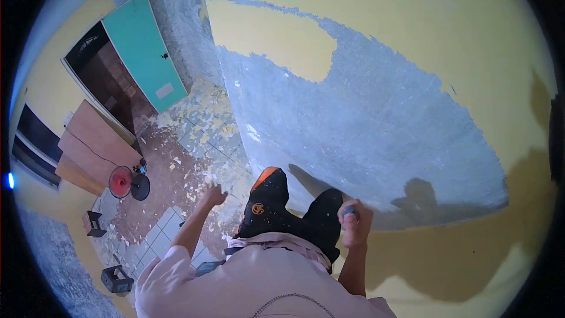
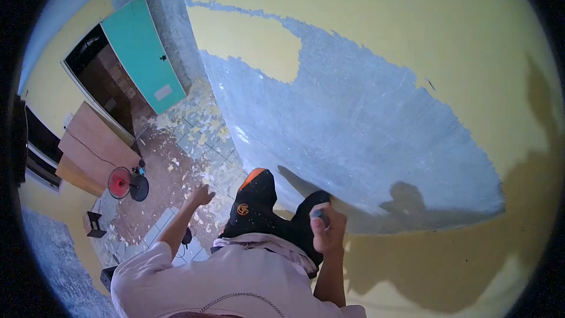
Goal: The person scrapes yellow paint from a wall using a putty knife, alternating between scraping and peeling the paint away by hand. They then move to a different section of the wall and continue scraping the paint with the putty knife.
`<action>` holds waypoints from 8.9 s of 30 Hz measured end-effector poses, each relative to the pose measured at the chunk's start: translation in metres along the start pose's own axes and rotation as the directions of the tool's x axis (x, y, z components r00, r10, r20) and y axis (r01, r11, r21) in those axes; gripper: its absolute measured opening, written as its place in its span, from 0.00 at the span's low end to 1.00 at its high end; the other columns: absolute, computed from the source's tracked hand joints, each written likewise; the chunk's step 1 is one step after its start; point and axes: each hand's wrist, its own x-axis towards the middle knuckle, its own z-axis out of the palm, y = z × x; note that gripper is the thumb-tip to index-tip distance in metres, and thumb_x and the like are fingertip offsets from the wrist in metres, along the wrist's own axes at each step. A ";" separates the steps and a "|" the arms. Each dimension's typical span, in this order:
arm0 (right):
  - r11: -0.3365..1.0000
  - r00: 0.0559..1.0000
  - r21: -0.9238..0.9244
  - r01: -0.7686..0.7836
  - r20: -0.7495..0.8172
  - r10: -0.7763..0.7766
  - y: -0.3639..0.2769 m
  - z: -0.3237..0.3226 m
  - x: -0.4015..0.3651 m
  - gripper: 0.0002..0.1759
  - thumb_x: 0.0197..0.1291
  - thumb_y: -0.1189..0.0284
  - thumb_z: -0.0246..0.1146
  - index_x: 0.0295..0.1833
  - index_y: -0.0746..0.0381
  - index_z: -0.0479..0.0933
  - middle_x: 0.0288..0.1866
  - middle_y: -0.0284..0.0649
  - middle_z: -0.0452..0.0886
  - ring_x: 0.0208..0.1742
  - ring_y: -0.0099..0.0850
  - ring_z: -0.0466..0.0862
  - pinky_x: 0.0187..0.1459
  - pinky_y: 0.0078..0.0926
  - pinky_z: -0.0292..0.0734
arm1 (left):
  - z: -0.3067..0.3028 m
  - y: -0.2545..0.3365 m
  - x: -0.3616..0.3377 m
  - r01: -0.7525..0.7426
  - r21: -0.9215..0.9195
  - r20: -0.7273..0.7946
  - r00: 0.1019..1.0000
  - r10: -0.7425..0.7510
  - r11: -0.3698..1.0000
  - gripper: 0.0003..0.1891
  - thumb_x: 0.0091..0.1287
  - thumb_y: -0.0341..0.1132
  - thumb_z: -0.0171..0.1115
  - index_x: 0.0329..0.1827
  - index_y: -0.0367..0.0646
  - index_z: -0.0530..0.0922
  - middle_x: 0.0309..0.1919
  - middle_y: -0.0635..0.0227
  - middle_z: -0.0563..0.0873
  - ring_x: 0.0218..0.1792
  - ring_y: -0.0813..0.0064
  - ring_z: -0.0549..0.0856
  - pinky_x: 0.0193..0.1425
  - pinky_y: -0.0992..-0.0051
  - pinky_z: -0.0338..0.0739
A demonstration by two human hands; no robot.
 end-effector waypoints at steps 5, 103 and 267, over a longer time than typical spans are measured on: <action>0.997 0.927 -0.011 -0.076 0.368 0.075 -0.023 0.030 -0.004 0.15 0.56 0.60 0.67 0.30 0.60 0.74 0.20 0.36 0.74 0.18 0.30 0.74 0.25 0.27 0.68 | -0.044 0.118 -0.102 -0.470 -0.582 -0.140 0.862 0.487 0.664 0.29 0.63 0.43 0.63 0.65 0.39 0.68 0.61 0.51 0.74 0.62 0.58 0.73 0.66 0.66 0.66; 0.966 0.975 0.161 -0.201 -0.063 0.213 -0.054 0.090 0.083 0.21 0.72 0.66 0.46 0.59 0.71 0.67 0.41 0.47 0.78 0.33 0.25 0.79 0.36 0.23 0.75 | -0.222 0.306 -0.114 0.061 -0.826 -0.163 0.926 0.340 -0.561 0.20 0.71 0.54 0.51 0.31 0.47 0.69 0.13 0.82 0.60 0.16 0.86 0.61 0.19 0.83 0.58; 0.418 0.362 -0.389 0.821 -0.212 -0.908 -0.173 0.081 0.251 0.10 0.67 0.74 0.50 0.30 0.59 0.66 0.10 0.26 0.55 0.10 0.17 0.57 0.16 0.17 0.54 | -0.364 0.289 -0.008 -0.716 0.493 -0.867 -0.448 0.217 0.494 0.27 0.66 0.45 0.44 0.68 0.45 0.68 0.70 0.56 0.63 0.73 0.54 0.57 0.75 0.54 0.40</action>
